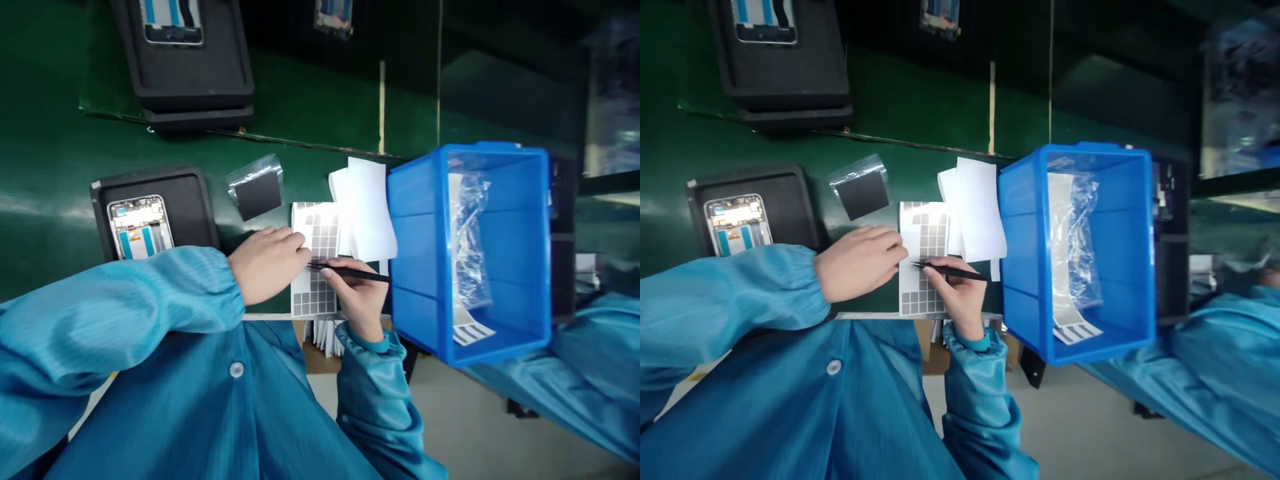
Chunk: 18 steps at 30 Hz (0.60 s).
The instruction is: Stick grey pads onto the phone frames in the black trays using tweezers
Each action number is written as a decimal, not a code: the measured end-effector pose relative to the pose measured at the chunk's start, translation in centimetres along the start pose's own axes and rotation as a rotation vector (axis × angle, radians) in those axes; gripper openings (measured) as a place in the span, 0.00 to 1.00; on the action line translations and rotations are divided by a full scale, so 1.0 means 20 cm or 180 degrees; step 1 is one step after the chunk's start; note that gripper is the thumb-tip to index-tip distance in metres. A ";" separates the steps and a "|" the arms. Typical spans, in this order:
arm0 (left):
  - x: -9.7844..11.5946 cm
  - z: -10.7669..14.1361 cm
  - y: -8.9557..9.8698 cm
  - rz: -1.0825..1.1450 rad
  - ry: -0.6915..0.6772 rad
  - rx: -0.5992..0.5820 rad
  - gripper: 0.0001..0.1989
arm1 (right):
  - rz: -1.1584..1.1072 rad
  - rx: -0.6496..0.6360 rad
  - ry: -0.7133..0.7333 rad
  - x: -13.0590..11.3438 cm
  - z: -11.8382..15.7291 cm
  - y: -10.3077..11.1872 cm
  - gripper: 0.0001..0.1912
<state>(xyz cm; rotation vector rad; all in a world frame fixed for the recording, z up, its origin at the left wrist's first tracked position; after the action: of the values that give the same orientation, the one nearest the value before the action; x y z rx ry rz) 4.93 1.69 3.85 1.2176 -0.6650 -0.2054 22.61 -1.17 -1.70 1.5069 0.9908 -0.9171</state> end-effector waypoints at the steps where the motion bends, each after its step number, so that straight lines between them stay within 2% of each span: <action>1: 0.03 -0.05 -0.05 -0.0037 0.0001 -0.0062 0.08 | 0.0003 -0.0070 0.0064 0.00 0.00 0.00 0.07; 3: 0.05 -0.13 -0.12 -0.0142 0.0088 -0.0095 0.11 | 0.0004 -0.0078 0.0145 0.01 0.01 0.02 0.07; 6: 0.04 -0.17 -0.18 -0.0363 0.0175 -0.0078 0.18 | 0.0098 -0.0044 0.0210 0.05 0.00 0.06 0.07; 11: 0.03 -0.17 -0.20 -0.0546 0.0163 -0.0140 0.22 | 0.0151 -0.0151 0.0299 0.10 -0.02 0.09 0.08; 18: 0.04 -0.18 -0.20 -0.0585 0.0194 -0.0207 0.23 | -0.0032 -0.0137 0.0425 0.08 -0.03 0.09 0.08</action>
<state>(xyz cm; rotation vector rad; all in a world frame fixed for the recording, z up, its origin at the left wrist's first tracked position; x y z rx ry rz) 8.39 2.75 -0.16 1.2177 -0.4898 -0.3394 24.80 -0.62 -2.48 1.5437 1.1084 -0.8052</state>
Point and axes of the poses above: each hand's wrist, its own z-axis away from the middle knuckle, its own y-axis out of the back of the hand, x = y × z, the point moved 9 cm from there along -z, towards the middle knuckle, and after that the axes turned 13 degrees about y, right-handed, at the moved point
